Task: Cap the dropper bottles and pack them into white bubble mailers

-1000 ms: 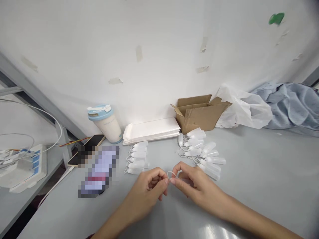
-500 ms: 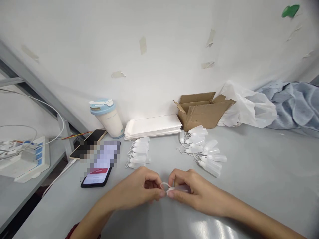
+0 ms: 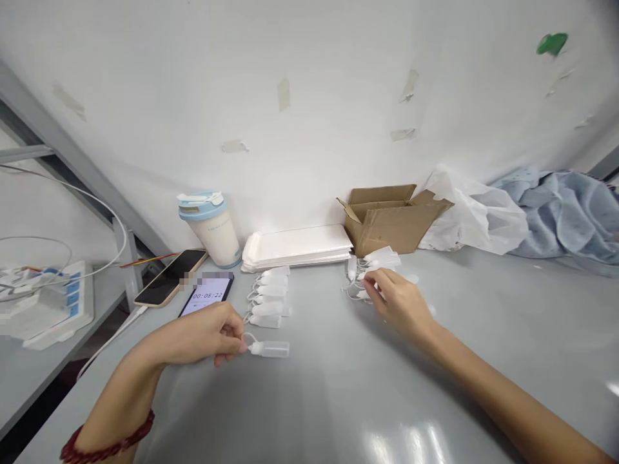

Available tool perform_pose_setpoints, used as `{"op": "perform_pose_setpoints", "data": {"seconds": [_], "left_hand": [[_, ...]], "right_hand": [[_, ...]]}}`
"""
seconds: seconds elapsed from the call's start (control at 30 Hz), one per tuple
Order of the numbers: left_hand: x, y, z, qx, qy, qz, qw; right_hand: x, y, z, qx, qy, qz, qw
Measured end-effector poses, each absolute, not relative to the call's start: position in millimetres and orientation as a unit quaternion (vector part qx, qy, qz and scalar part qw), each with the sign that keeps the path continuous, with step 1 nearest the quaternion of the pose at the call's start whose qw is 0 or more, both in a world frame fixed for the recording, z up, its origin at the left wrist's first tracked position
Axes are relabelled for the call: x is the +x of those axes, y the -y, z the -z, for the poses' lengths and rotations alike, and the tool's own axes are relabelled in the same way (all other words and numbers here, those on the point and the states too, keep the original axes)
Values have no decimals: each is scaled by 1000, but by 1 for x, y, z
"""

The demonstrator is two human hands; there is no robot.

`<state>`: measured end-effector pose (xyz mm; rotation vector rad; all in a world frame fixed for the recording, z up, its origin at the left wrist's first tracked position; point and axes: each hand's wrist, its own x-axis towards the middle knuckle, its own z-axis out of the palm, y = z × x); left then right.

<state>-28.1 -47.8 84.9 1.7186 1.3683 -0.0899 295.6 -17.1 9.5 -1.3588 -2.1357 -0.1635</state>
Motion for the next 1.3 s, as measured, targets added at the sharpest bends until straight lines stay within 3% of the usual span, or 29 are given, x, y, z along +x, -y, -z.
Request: {"op": "perform_pose_setpoints", "data": {"seconds": [0.23, 0.47, 0.57, 0.77, 1.03, 1.3], "left_hand": [[-30, 48, -74, 692, -619, 47, 368], [-33, 49, -78, 715, -623, -21, 317], [-32, 51, -82, 723, -606, -55, 327], [-31, 58, -81, 698, -593, -4, 403], [-12, 65, -80, 693, -589, 73, 408], [2, 67, -69, 724, -610, 34, 320]], "right_hand": [[302, 6, -9, -481, 819, 145, 278], [298, -8, -15, -464, 850, 199, 151], [293, -18, -22, -453, 862, 208, 92], [285, -36, -31, -453, 869, 201, 18], [278, -41, -30, -456, 870, 185, -1], [281, -44, -30, -456, 878, 145, 30]]}}
